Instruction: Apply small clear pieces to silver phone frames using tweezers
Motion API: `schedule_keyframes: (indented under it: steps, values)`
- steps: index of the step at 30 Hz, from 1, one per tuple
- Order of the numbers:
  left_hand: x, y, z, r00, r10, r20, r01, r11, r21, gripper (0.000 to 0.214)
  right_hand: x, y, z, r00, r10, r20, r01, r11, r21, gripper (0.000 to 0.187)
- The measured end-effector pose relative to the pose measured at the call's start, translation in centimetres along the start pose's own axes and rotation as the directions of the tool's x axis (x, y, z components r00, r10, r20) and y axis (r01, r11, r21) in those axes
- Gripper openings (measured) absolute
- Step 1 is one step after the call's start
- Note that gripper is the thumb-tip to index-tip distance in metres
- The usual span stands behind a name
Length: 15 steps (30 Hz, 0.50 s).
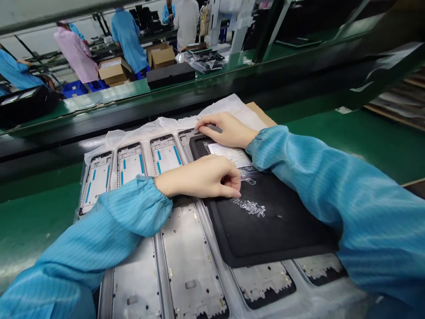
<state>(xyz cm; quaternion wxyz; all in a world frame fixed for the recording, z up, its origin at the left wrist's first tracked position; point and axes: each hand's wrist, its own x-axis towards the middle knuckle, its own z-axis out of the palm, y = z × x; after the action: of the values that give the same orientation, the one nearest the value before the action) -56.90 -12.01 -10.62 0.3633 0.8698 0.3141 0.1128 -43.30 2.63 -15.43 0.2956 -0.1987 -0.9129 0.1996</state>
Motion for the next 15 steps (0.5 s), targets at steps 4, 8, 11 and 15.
schedule_keyframes:
  steps: [4,8,11,15]
  values:
    - [0.0,0.4,-0.01,1.0,-0.004,0.011,0.003,1.0,0.027,0.016,-0.12,-0.05,-0.15,1.0,0.003,-0.001,-0.003,1.0,-0.028,0.023]
    - [-0.16,0.2,-0.49,1.0,-0.014,0.027,0.013,1.0,0.008,0.014,-0.14,-0.12,-0.15,1.0,0.015,0.005,-0.014,0.999,-0.047,0.024]
    - [-0.24,-0.03,-0.77,0.999,-0.025,0.04,0.025,1.0,-0.005,0.014,-0.12,-0.11,-0.1,1.0,0.006,0.002,-0.006,0.999,-0.035,0.023]
    - [-0.35,0.01,-0.73,0.999,-0.009,0.041,0.008,1.0,0.011,0.014,-0.11,-0.13,-0.19,1.0,0.002,0.005,-0.002,0.999,-0.042,0.022]
